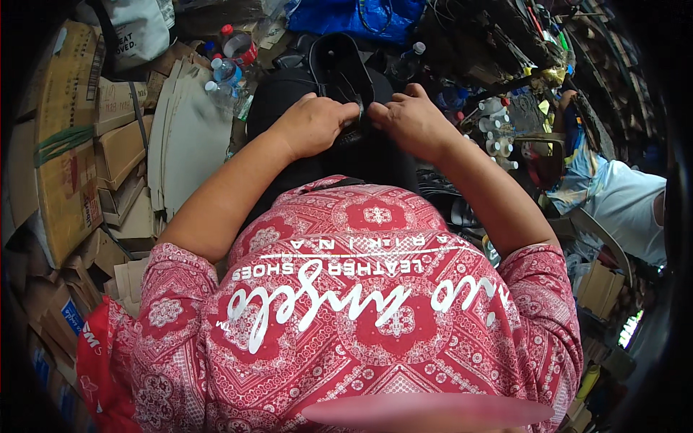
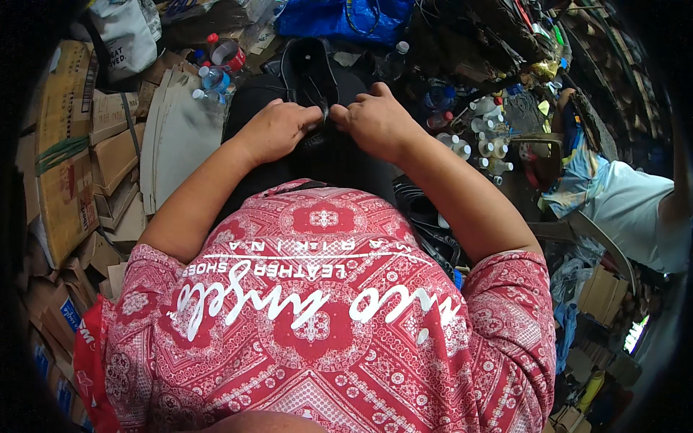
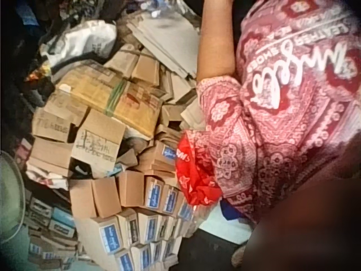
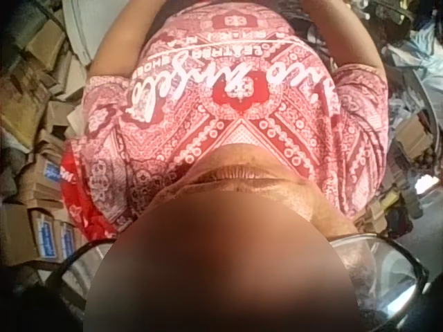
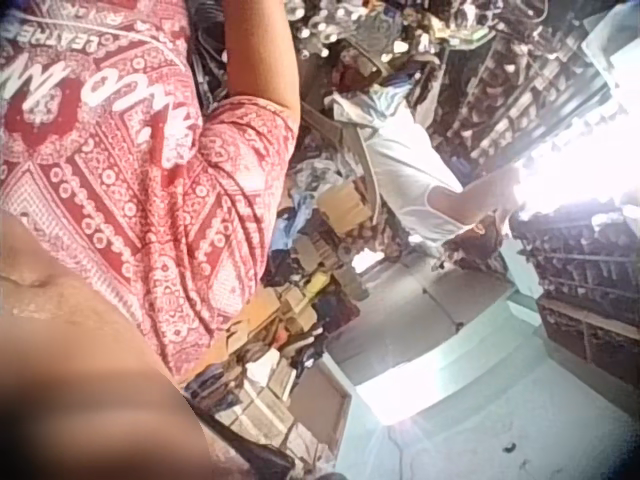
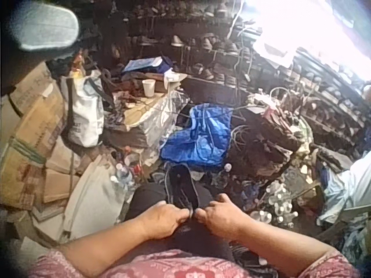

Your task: The person hand-sews the edge of a black leather shoe with a needle and thread.

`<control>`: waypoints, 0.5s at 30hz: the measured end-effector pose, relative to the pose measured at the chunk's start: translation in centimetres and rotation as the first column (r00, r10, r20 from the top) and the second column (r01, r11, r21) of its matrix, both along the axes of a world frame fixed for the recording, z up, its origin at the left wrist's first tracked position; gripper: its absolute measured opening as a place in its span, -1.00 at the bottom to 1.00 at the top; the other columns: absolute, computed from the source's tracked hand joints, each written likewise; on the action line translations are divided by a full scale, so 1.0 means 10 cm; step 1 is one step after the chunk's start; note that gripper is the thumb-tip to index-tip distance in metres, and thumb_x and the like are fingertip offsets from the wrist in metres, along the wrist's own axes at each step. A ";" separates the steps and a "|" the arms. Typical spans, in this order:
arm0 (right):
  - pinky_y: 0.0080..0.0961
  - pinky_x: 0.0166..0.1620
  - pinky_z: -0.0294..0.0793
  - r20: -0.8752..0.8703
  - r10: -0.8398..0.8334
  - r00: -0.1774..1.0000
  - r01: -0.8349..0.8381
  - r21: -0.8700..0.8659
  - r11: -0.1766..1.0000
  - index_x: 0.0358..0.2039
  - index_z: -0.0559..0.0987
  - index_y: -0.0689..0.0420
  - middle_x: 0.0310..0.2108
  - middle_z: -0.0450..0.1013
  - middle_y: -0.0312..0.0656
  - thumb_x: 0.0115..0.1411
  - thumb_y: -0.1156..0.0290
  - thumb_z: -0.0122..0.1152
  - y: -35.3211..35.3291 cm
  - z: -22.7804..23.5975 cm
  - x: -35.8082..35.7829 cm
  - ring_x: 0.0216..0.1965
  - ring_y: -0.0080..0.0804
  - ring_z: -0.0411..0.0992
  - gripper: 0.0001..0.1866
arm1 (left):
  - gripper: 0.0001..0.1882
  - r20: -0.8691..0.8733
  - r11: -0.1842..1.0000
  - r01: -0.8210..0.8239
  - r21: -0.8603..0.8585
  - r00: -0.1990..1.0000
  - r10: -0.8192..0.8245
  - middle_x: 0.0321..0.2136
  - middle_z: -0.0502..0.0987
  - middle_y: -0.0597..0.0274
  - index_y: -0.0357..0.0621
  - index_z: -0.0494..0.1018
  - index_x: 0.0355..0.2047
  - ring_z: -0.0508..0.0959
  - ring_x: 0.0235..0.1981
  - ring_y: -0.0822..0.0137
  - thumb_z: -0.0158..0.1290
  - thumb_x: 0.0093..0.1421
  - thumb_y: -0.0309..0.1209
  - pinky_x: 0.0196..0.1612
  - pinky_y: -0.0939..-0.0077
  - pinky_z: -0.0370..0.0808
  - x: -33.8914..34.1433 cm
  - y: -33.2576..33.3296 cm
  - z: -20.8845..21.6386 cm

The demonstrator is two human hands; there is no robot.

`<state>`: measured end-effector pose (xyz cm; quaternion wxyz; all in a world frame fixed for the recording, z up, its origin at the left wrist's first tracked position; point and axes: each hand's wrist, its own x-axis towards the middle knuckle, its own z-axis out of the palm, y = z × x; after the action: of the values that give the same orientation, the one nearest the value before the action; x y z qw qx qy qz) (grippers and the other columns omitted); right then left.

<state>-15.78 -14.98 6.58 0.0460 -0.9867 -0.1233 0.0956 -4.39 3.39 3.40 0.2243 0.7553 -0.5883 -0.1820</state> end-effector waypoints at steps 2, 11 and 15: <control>-0.22 -0.01 0.19 0.063 -0.001 0.998 -0.002 0.049 0.999 -0.31 0.48 0.02 -0.45 0.50 -0.27 0.16 0.32 0.00 -0.08 -0.02 -0.04 -0.23 -0.30 0.45 -0.87 | -0.92 0.026 1.000 0.000 -0.021 1.000 0.001 -0.45 0.51 0.08 -0.08 0.35 -0.33 0.51 -0.30 0.03 -0.08 0.15 -0.43 -0.21 0.18 0.37 -0.01 0.01 0.01; -0.20 0.03 0.18 0.108 -0.022 0.994 0.015 0.060 0.998 -0.30 0.49 0.01 -0.39 0.49 -0.28 0.12 0.39 0.03 0.01 -0.06 -0.06 -0.18 -0.30 0.42 -0.87 | -0.91 0.039 0.999 0.005 0.041 0.999 -0.007 -0.45 0.50 0.15 -0.05 0.35 -0.32 0.50 -0.28 0.11 -0.08 0.14 -0.45 -0.17 0.22 0.32 -0.02 -0.03 -0.01; -0.22 0.03 0.20 0.113 0.040 0.993 -0.047 0.055 0.997 -0.27 0.49 -0.02 -0.36 0.48 -0.27 0.07 0.43 0.04 -0.05 -0.14 -0.06 -0.15 -0.26 0.40 -0.81 | -0.87 0.138 0.998 0.053 -0.038 0.989 -0.047 -0.49 0.48 0.18 -0.03 0.39 -0.34 0.49 -0.32 0.15 -0.05 0.07 -0.49 -0.20 0.28 0.31 0.01 0.10 0.01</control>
<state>-16.37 -15.49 5.17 0.0655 -0.9858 -0.1499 0.0375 -4.31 4.39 3.51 0.1946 0.7463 -0.6245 -0.1231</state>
